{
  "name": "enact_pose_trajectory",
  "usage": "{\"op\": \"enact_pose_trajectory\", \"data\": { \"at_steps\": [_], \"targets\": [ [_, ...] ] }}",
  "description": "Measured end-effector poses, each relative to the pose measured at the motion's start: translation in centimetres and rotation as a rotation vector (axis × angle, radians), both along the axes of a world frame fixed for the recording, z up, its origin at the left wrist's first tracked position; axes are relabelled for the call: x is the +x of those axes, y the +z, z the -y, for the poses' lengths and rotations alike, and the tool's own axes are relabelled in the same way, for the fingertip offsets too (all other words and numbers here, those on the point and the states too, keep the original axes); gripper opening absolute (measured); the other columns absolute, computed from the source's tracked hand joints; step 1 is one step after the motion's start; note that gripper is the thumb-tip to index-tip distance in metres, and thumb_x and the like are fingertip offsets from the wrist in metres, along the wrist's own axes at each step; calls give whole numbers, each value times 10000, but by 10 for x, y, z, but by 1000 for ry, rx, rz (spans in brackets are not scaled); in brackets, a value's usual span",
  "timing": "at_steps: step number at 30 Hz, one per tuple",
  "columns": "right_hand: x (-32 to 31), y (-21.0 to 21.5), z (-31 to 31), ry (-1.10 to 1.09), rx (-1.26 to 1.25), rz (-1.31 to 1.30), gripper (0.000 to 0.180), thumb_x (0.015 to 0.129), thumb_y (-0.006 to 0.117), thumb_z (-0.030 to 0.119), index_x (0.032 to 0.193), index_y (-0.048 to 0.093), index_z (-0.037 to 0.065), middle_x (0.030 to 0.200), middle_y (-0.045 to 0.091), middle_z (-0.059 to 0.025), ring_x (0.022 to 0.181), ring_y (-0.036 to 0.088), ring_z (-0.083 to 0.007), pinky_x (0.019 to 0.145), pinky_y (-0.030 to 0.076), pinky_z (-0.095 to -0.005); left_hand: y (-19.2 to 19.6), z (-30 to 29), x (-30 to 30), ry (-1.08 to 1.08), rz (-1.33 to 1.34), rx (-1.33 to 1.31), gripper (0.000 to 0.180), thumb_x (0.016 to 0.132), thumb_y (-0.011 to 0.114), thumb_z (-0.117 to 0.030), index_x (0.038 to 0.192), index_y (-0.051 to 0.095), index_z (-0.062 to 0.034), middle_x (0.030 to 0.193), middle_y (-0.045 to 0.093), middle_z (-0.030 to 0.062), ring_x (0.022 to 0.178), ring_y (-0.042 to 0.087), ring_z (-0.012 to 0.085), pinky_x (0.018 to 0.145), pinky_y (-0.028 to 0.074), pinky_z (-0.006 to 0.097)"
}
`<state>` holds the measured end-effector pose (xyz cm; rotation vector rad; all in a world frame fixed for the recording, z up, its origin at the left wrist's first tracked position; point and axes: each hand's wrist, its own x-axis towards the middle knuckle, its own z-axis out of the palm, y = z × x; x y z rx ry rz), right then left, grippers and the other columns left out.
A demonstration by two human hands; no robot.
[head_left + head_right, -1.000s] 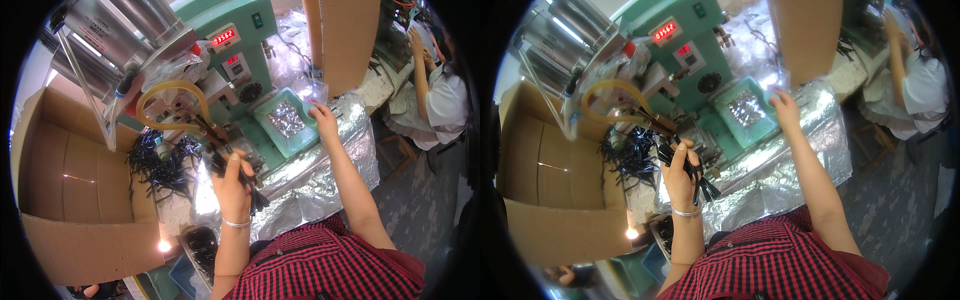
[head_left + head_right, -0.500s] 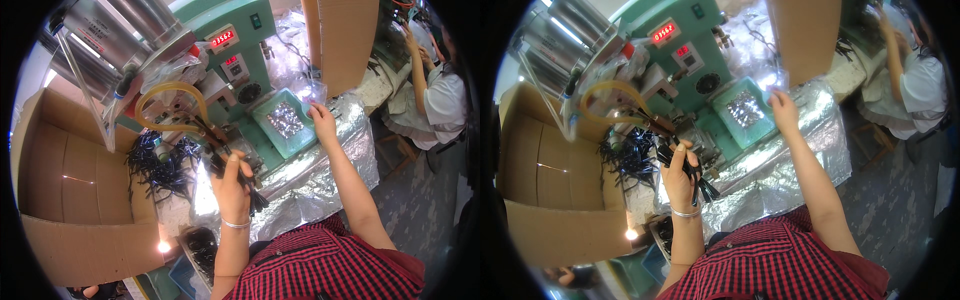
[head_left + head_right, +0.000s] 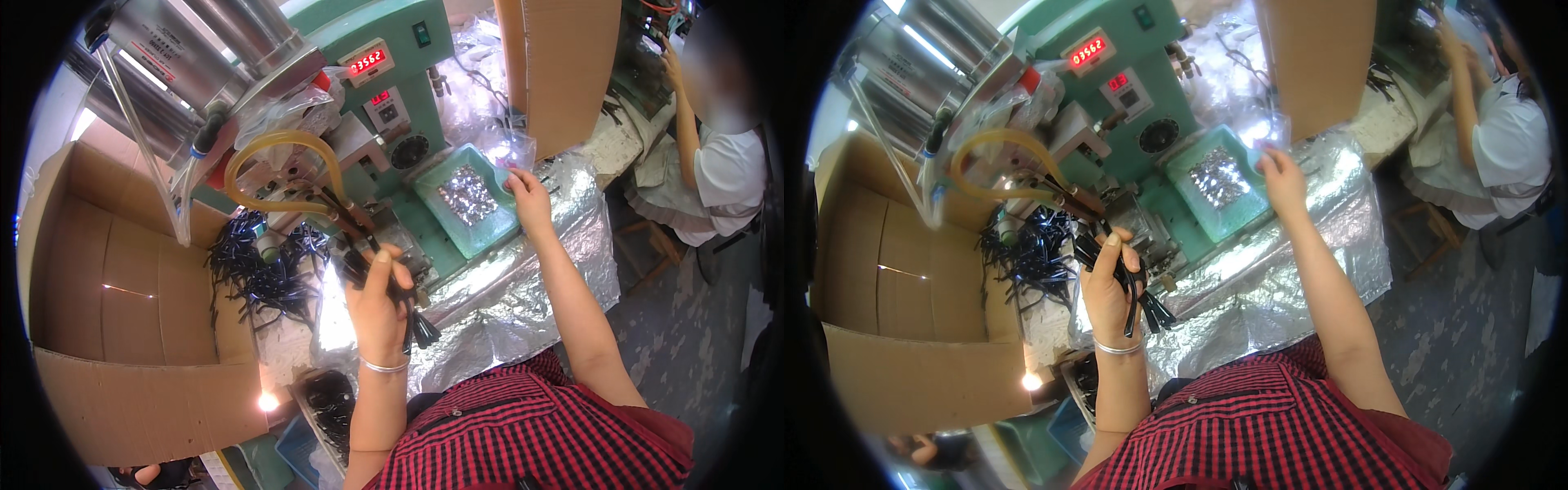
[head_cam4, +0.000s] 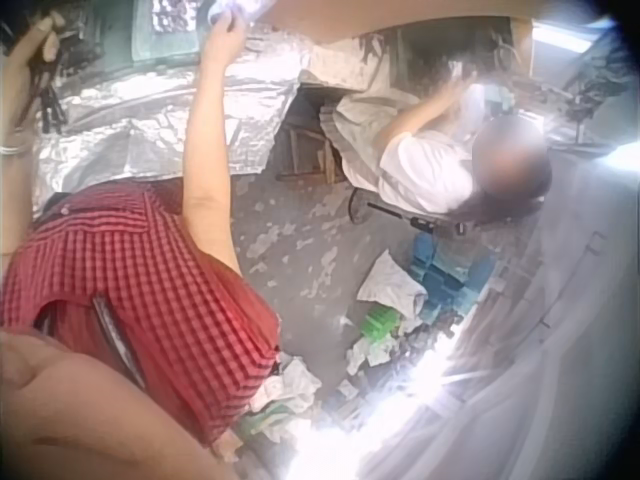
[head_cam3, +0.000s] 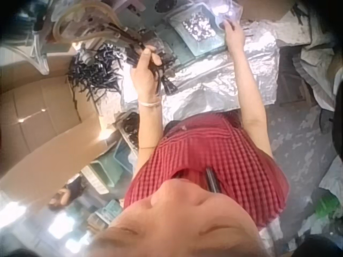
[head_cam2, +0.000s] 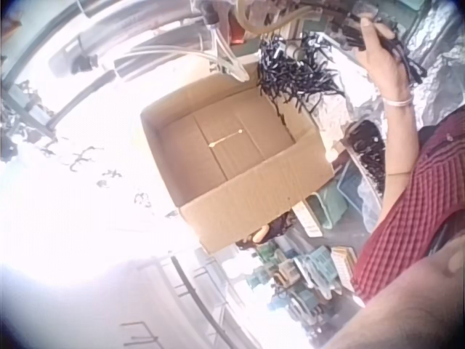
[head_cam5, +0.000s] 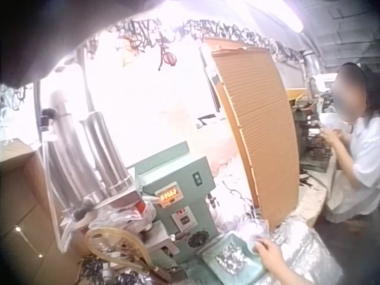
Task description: The person repeatedly picks black wires and small metallic components, inserts them into a green machine, and presses a button to process each unit. The processed items are placed into a green tray on the table.
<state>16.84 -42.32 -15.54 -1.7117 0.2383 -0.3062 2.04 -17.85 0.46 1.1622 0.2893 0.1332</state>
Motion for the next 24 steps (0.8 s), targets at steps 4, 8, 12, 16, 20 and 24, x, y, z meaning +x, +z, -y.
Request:
{"op": "enact_pose_trajectory", "data": {
  "at_steps": [4, 8, 12, 16, 20, 24],
  "targets": [
    [-1, 2, -1, -2, 11, -1, 333, 926, 551, 243, 1180, 631, 42, 968, 708, -76, 933, 658, -161, 862, 475, -302, -1, 0, 1, 1, 9, 8, 148, 958, 527, -172, 960, 570, -30, 616, 523, 6, 389, 365, 60, 349, 275, 193],
    [-1, 2, -1, -4, 10, 6, 325, 927, 552, 241, 1170, 633, 40, 968, 709, -70, 925, 657, -161, 861, 474, -299, -2, -2, 1, -8, 15, -2, 149, 957, 532, -179, 958, 570, -35, 623, 527, 7, 389, 361, 52, 346, 271, 188],
    [-1, 3, -1, 4, 28, 8, 319, 930, 554, 243, 1161, 635, 39, 968, 709, -65, 925, 655, -159, 859, 471, -297, -2, -1, 1, -1, 9, 29, 147, 956, 533, -179, 958, 568, -36, 627, 527, 7, 389, 359, 54, 348, 274, 187],
    [0, 2, -1, 5, 30, 10, 319, 931, 555, 245, 1159, 635, 37, 968, 709, -67, 930, 654, -158, 858, 469, -296, -1, 1, 0, 1, 12, 26, 145, 955, 536, -180, 959, 569, -39, 627, 528, 4, 391, 359, 52, 350, 274, 185],
    [-2, 4, -2, 8, 36, 18, 318, 932, 556, 244, 1159, 635, 35, 968, 709, -68, 926, 653, -159, 856, 470, -298, 0, 2, 0, 9, 7, 33, 146, 953, 541, -187, 955, 573, -45, 625, 531, 3, 397, 371, 51, 354, 275, 183],
    [-2, 3, -1, -1, 41, 23, 320, 933, 560, 257, 1151, 640, 37, 959, 707, -62, 921, 652, -159, 852, 471, -298, 1, 5, 0, 40, -7, 91, 148, 950, 549, -194, 945, 578, -49, 619, 532, 2, 408, 390, 53, 361, 278, 183]
  ]
}}
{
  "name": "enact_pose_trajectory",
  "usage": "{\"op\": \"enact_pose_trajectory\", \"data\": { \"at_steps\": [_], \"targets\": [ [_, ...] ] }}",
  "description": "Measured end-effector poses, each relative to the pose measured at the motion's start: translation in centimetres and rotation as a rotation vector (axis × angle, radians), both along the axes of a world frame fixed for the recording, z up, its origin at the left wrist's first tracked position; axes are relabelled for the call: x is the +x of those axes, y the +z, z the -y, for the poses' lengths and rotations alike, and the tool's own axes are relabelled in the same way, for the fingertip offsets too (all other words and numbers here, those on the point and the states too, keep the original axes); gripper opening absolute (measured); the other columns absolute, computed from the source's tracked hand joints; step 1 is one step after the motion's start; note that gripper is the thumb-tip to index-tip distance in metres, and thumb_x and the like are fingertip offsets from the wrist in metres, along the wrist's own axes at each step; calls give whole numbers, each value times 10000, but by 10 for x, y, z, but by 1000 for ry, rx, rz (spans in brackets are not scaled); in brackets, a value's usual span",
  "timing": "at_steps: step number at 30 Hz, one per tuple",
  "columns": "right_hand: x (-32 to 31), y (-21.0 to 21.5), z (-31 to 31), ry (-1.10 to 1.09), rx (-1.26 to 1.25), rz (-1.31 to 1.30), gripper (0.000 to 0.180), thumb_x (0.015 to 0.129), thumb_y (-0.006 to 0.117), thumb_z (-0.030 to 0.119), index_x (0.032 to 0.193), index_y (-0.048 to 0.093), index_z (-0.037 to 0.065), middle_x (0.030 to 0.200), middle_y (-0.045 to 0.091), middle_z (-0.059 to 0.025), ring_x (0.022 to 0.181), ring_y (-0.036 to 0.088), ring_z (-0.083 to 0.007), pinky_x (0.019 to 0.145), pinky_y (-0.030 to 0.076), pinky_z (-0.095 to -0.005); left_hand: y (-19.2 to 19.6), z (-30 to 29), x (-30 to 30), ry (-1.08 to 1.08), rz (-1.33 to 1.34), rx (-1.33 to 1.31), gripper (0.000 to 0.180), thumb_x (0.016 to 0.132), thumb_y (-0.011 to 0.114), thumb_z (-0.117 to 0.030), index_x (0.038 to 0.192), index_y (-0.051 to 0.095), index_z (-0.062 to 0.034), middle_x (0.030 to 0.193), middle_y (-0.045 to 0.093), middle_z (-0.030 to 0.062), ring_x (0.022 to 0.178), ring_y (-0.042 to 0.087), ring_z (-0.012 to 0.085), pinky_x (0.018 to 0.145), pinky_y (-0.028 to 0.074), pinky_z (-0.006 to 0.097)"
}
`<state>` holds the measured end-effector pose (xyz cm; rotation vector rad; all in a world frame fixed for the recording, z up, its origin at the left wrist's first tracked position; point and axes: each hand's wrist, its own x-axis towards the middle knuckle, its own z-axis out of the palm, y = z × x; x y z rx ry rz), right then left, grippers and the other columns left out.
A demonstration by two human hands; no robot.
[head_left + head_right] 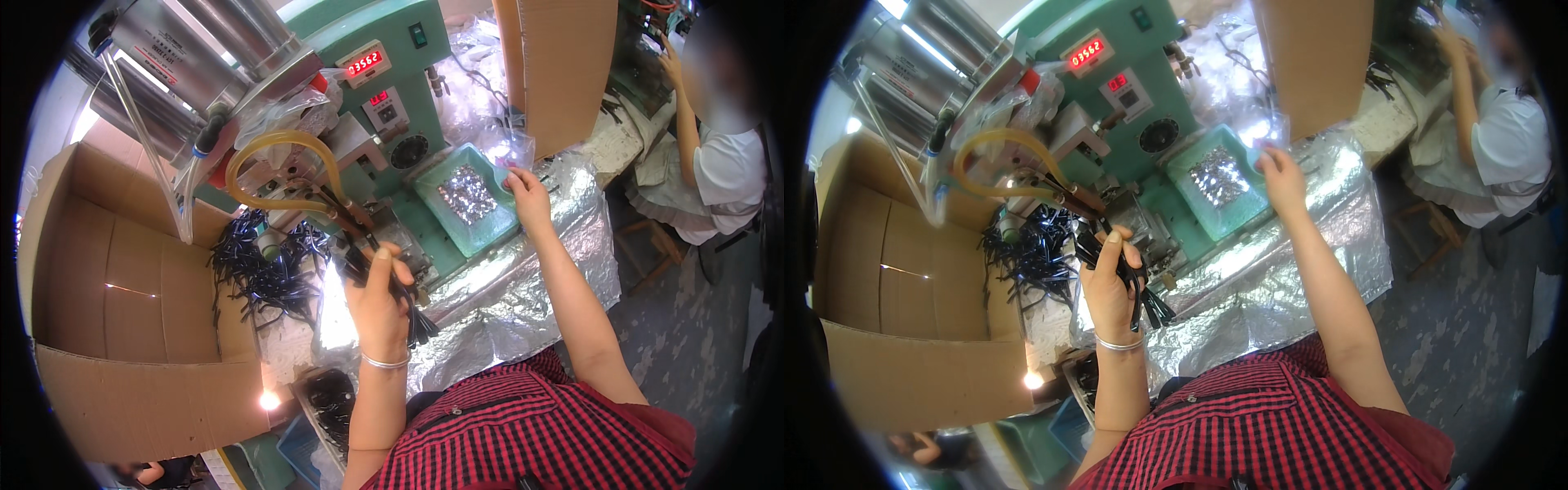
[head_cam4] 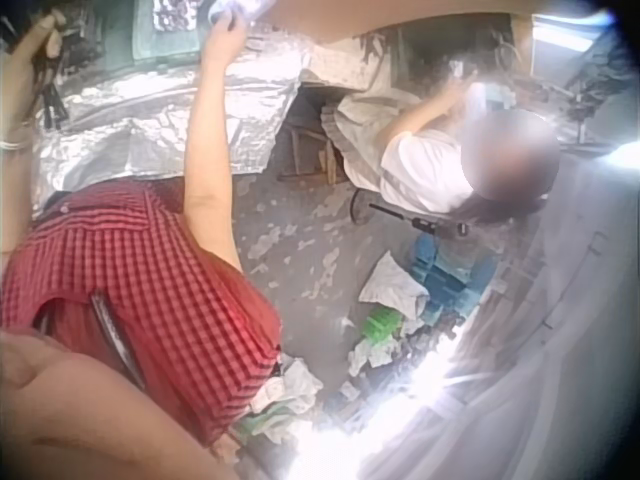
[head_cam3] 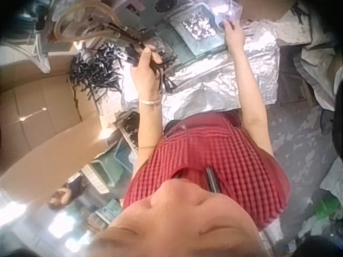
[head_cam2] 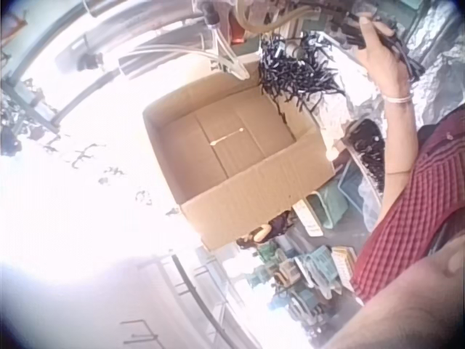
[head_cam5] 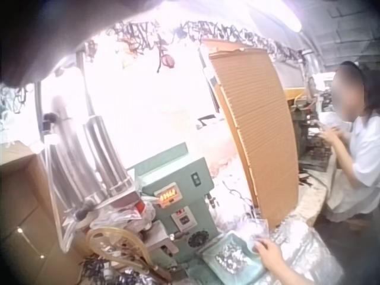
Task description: The person repeatedly picks black wires and small metallic components, inserts them into a green machine, and presses a button to process each unit. The processed items are placed into a green tray on the table.
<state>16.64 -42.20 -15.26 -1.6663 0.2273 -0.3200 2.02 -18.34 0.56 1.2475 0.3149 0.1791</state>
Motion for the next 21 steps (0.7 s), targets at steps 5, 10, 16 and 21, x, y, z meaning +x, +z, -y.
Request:
{"op": "enact_pose_trajectory", "data": {
  "at_steps": [5, 10, 16, 21],
  "targets": [
    [-3, 9, -3, -15, -62, -34, 327, 934, 567, 291, 1128, 653, 42, 957, 708, -58, 922, 654, -161, 846, 472, -292, 2, 0, -1, 6, 0, -1, 141, 946, 555, -189, 944, 581, -50, 615, 530, 0, 422, 403, 49, 369, 281, 183],
    [-1, 3, -1, -26, -46, -9, 328, 932, 572, 298, 1118, 659, 43, 948, 712, -61, 912, 660, -161, 839, 474, -291, 0, 0, 0, -3, 18, -32, 135, 945, 555, -182, 945, 580, -49, 616, 528, 0, 432, 406, 49, 373, 278, 186],
    [0, 1, -1, -12, -7, 6, 333, 928, 579, 258, 1164, 641, 31, 957, 713, -79, 899, 665, -152, 832, 480, -288, -4, -2, 1, -15, 27, -45, 129, 947, 549, -178, 947, 579, -53, 623, 527, 2, 455, 412, 51, 391, 286, 193],
    [0, 2, -1, -7, 12, 20, 332, 926, 582, 235, 1158, 637, 5, 960, 713, -84, 903, 664, -157, 830, 486, -285, -2, -1, 1, -7, 11, -26, 132, 948, 547, -178, 950, 580, -51, 618, 531, 1, 442, 415, 52, 382, 289, 189]
  ]
}}
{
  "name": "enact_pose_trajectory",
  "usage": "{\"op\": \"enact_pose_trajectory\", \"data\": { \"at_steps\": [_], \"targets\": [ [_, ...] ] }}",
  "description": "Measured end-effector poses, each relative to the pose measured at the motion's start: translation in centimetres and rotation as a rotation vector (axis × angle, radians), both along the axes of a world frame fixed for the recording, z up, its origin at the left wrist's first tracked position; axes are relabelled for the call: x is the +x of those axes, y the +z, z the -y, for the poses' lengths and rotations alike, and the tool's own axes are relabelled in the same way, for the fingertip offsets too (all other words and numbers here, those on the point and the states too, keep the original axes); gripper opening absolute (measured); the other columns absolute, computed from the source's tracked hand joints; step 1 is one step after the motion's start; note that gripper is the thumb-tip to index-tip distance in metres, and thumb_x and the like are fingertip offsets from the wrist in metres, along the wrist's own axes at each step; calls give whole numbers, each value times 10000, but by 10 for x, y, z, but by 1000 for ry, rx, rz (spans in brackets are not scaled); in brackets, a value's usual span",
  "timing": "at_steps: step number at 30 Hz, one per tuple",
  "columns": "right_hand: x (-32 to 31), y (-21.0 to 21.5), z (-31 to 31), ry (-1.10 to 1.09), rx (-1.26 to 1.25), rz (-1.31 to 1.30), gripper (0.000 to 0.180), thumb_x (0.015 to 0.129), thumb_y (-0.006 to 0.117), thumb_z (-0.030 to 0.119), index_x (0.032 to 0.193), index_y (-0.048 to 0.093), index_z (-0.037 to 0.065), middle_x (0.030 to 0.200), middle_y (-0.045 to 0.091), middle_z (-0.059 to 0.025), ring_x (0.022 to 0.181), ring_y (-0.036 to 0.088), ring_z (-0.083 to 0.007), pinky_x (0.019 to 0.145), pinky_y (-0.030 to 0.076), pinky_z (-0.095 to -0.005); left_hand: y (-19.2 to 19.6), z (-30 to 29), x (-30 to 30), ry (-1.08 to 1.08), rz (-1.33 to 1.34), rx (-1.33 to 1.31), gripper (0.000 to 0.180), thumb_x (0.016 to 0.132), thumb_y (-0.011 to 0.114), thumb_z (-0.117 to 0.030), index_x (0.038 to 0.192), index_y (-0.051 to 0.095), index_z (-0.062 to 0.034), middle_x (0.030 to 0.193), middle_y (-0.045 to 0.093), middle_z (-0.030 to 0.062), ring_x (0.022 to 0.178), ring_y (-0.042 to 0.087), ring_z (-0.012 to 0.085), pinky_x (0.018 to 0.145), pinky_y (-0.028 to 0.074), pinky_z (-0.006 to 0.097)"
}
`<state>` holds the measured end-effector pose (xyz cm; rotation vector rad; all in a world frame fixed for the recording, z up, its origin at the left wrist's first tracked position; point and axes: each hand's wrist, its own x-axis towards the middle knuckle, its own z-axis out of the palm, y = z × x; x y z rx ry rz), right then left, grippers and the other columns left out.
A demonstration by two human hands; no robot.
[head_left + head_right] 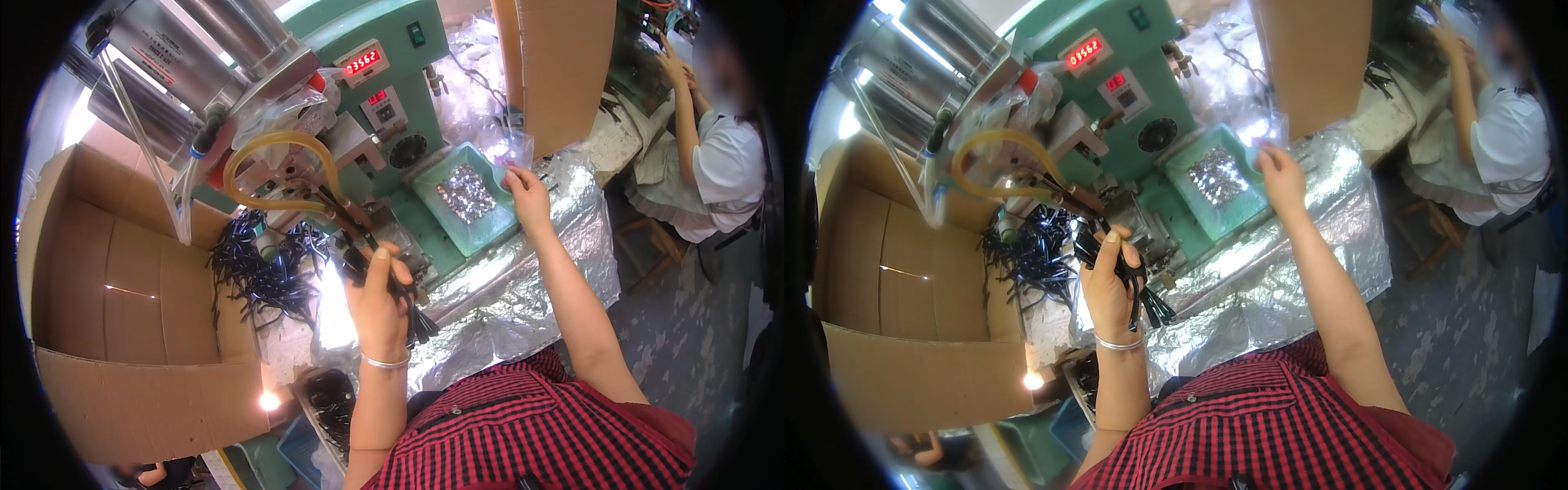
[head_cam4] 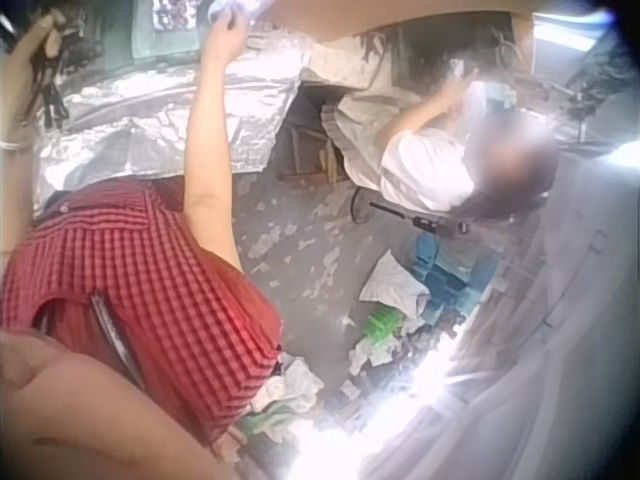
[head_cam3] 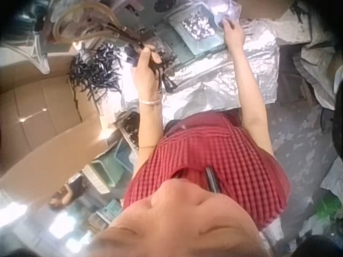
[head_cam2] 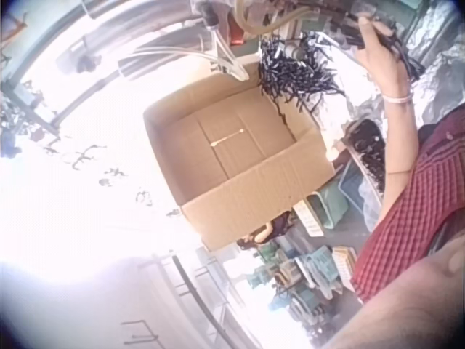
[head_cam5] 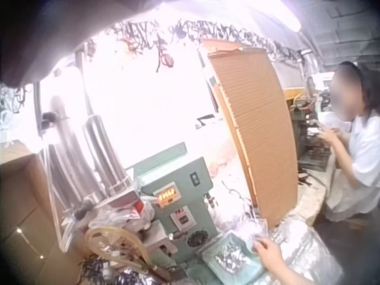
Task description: The person repeatedly picks black wires and small metallic components, inserts them into a green machine, and presses a button to process each unit. The processed items are placed into a green tray on the table.
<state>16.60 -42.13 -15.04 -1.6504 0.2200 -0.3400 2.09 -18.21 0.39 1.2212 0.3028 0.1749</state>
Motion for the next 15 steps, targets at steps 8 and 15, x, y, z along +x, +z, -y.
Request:
{"op": "enact_pose_trajectory", "data": {
  "at_steps": [8, 15],
  "targets": [
    [0, 0, -2, -18, 6, 9, 268, 932, 602, 175, 1114, 640, -19, 918, 681, -58, 854, 637, -123, 793, 490, -251, -1, 0, 1, 20, -12, 30, 137, 949, 542, -173, 956, 576, -40, 614, 538, 5, 400, 401, 57, 353, 281, 185],
    [0, -1, -1, -3, 14, 13, 301, 931, 588, 213, 1134, 639, -4, 932, 701, -72, 880, 655, -144, 814, 488, -273, -4, -5, 1, -43, 21, -58, 129, 961, 516, -152, 960, 554, -29, 617, 523, 4, 404, 394, 70, 366, 300, 194]
  ]
}}
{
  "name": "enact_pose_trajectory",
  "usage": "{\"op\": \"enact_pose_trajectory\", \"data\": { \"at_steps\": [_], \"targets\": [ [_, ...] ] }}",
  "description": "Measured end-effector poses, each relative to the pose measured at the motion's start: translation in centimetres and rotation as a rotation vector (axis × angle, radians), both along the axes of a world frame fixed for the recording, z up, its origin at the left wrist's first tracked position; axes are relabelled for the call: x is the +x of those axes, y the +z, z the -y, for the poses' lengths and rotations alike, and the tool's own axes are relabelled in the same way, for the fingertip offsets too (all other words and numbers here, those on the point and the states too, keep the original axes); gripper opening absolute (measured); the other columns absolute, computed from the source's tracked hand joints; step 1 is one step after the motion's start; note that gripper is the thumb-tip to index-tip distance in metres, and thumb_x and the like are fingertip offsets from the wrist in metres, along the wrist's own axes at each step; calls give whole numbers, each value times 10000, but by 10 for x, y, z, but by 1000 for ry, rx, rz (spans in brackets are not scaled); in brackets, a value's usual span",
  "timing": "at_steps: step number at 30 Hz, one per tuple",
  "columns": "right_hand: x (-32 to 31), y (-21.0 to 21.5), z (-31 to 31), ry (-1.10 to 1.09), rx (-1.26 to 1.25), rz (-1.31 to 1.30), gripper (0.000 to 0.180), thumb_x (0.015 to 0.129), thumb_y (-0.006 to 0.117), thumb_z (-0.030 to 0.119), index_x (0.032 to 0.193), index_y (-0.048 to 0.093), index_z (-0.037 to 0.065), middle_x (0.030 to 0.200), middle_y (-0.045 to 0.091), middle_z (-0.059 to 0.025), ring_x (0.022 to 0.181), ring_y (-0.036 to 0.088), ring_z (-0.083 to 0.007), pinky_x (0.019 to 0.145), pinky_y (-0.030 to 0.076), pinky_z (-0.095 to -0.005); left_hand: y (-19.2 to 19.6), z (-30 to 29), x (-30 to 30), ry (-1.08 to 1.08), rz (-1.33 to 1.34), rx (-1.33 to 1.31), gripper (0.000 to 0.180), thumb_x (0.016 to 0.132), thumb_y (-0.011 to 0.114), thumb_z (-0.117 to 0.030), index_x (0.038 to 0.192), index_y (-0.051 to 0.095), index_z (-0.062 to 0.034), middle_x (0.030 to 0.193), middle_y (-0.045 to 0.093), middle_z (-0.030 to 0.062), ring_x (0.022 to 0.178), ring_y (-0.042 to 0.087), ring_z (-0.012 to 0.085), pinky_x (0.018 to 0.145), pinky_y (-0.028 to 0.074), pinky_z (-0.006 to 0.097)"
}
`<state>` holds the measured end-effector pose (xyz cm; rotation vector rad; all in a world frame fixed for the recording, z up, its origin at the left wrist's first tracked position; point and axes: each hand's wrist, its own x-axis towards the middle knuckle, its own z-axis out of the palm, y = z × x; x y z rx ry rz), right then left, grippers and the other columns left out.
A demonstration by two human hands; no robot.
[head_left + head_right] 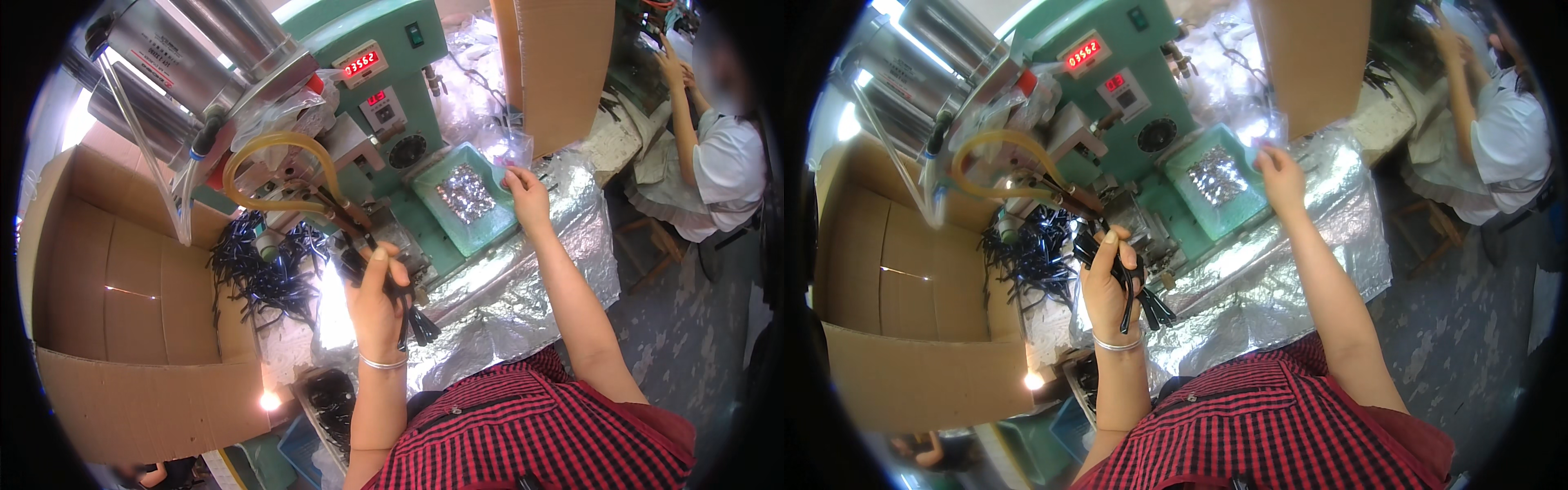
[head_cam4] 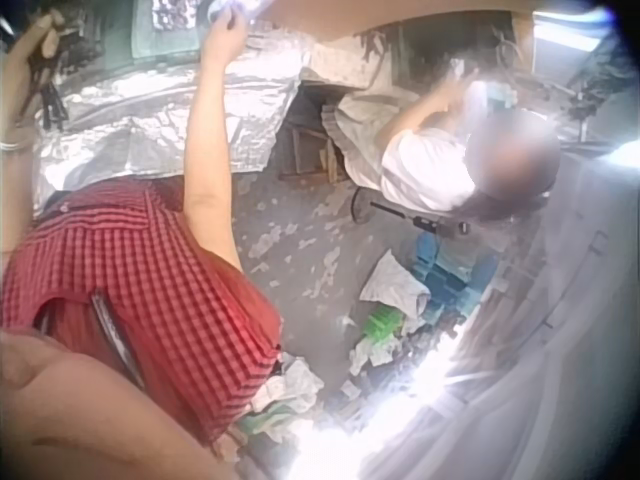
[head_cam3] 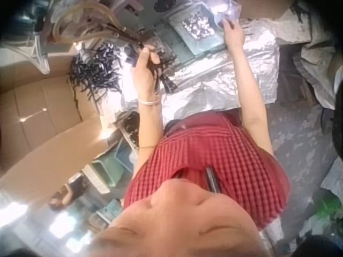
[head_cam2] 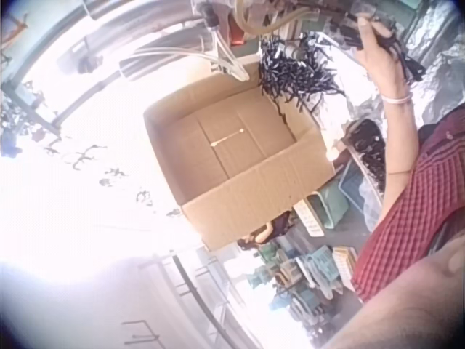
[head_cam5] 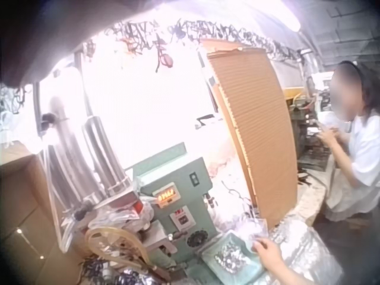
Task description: The person repeatedly picks black wires and small metallic components, inserts them into a green machine, and presses a button to process each unit. The processed items are placed into a green tray on the table.
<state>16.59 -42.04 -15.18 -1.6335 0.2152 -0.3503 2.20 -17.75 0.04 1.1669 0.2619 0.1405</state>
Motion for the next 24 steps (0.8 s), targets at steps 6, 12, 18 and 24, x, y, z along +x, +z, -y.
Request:
{"op": "enact_pose_trajectory", "data": {
  "at_steps": [6, 12, 18, 24],
  "targets": [
    [0, 1, -1, 6, 12, 0, 319, 932, 581, 227, 1150, 633, 0, 947, 709, -88, 897, 664, -156, 826, 485, -281, -1, 2, 0, 4, -16, -58, 137, 965, 510, -154, 956, 558, -26, 618, 526, 3, 404, 393, 76, 366, 302, 200],
    [-1, 0, 1, 3, -24, -15, 345, 936, 577, 276, 1169, 633, 27, 945, 703, -80, 918, 658, -156, 844, 478, -287, 8, 10, -17, -26, -56, 71, 158, 964, 527, -168, 963, 572, -16, 620, 547, 20, 414, 399, 49, 358, 272, 176],
    [-24, 40, -7, -127, -126, 46, 326, 922, 600, 309, 1121, 652, 57, 922, 689, -54, 878, 635, -149, 831, 471, -289, 21, 15, -37, -55, -108, 101, 247, 965, 558, -234, 1043, 613, -6, 646, 564, 24, 437, 440, 49, 361, 280, 164],
    [-132, 135, -57, 376, -152, 114, 196, 881, 650, 216, 962, 651, 38, 888, 652, -40, 707, 581, -106, 642, 469, -255, 12, 17, -37, -10, -132, 58, 248, 946, 602, -246, 992, 659, -8, 641, 523, -13, 462, 453, 51, 385, 289, 168]
  ]
}}
